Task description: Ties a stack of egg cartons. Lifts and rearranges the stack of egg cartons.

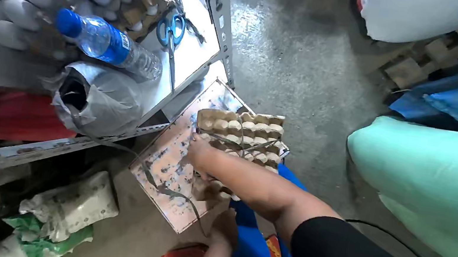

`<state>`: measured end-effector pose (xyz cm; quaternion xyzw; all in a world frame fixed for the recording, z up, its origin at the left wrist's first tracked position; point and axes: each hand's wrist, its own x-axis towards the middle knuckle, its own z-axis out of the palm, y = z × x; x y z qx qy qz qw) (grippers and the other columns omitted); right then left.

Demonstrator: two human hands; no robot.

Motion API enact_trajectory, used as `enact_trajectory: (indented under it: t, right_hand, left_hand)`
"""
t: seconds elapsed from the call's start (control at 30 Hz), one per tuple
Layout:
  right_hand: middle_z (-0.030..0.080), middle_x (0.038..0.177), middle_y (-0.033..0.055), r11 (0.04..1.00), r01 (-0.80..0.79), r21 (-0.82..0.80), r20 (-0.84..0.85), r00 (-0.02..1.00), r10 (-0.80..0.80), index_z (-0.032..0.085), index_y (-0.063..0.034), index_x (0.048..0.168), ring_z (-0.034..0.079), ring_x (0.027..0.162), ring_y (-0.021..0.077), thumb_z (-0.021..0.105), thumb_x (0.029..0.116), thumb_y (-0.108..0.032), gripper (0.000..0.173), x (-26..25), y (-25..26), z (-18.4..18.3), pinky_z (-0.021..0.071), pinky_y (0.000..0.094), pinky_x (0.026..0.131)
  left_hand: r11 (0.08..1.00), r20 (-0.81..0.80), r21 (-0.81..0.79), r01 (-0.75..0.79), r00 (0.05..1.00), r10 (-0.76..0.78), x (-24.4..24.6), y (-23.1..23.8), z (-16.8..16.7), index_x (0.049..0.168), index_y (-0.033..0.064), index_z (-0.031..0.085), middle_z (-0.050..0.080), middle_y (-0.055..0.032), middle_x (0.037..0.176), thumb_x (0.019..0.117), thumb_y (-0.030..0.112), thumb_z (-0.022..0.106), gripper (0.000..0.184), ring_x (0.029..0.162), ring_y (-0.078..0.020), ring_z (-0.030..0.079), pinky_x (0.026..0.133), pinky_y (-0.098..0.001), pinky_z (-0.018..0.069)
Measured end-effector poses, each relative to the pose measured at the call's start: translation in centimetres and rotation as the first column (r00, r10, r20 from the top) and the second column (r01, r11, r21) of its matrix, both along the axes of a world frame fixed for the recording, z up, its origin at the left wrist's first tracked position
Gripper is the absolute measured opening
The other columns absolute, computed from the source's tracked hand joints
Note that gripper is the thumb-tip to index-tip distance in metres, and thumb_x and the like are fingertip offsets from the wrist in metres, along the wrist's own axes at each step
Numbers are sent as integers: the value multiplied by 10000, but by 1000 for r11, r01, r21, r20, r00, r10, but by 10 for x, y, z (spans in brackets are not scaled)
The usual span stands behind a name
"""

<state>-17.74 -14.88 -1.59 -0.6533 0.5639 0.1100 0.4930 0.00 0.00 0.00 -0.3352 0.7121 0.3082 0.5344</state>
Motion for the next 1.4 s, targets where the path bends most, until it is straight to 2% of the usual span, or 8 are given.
enact_trajectory:
  t: [0.33, 0.4, 0.5, 0.57, 0.7, 0.83, 1.2, 1.4]
  right_hand:
    - [633, 1384, 178, 972, 235, 25, 378, 898, -227, 724, -34, 1223, 408, 1461, 387, 704, 908, -95, 322, 26, 103, -48, 174, 644, 1246]
    - [704, 1201, 170, 843, 460, 278, 545, 647, -533, 716, 6, 1158, 627, 1199, 292, 590, 990, -71, 223, 5, 135, -34, 449, 559, 1070]
    - [718, 1058, 55, 525, 421, 740, 564, 38, -825, 642, -32, 1158, 668, 909, 128, 285, 1031, -235, 430, -21, 183, -3, 541, 345, 827]
    - [581, 818, -46, 376, 489, 787, 480, -104, -871, 630, -64, 1062, 536, 696, 52, 321, 1076, -233, 352, -26, 199, 0, 478, 255, 682]
    - [482, 769, -29, 202, 701, 684, 405, -135, -904, 605, -21, 1079, 461, 628, 58, 336, 1127, -207, 330, -36, 203, -3, 449, 250, 630]
    - [600, 943, 94, 87, 811, 579, 337, -141, -931, 633, -6, 1191, 566, 788, 161, 356, 1129, -236, 365, -53, 192, -10, 505, 366, 770]
    - [717, 1110, 121, 183, 807, 561, 305, 4, -952, 657, -10, 1222, 687, 1005, 190, 427, 1112, -221, 331, -73, 192, 40, 524, 413, 968]
    - [658, 1000, 110, 186, 810, 557, 379, -48, -924, 630, 25, 1200, 623, 872, 159, 394, 1125, -216, 345, -65, 183, 76, 520, 361, 860]
  left_hand:
    - [880, -196, 153, 449, 887, -419, -81, -94, 103, 1181, 105, 733, 702, -157, 1236, 1059, 172, 508, 264, 1185, -367, 658, 982, -608, 522]
    - [875, -252, 0, 484, 847, -468, -108, -118, 110, 1125, 97, 753, 706, -148, 1240, 1033, 157, 536, 244, 1204, -361, 647, 998, -593, 517]
    - [838, -331, -86, 539, 778, -534, -143, -148, 103, 1143, 81, 754, 689, -140, 1290, 1040, 166, 553, 241, 1298, -358, 579, 1095, -567, 441]
    - [852, -431, -103, 513, 749, -503, -163, -159, 95, 1113, 39, 752, 689, -167, 1266, 1031, 173, 571, 240, 1276, -370, 590, 1089, -568, 446]
    - [919, -646, -391, 52, 696, -314, -220, -192, 92, 1268, 7, 687, 598, -195, 1424, 1065, 236, 543, 338, 1353, -359, 546, 1149, -512, 423]
    - [690, -656, -618, -377, 731, -188, -260, -234, 68, 1492, -24, 470, 386, -292, 1578, 1101, 238, 439, 471, 1429, -463, 433, 1153, -583, 396]
    - [666, -483, -678, -311, 872, -85, -228, -201, 130, 1318, -19, 636, 665, -246, 1269, 982, 117, 576, 367, 1219, -388, 638, 1051, -544, 497]
    - [887, -666, -153, -437, 708, 234, -124, -175, 221, 1322, 26, 668, 702, -157, 1265, 1028, 103, 581, 316, 1178, -255, 671, 1069, -458, 504]
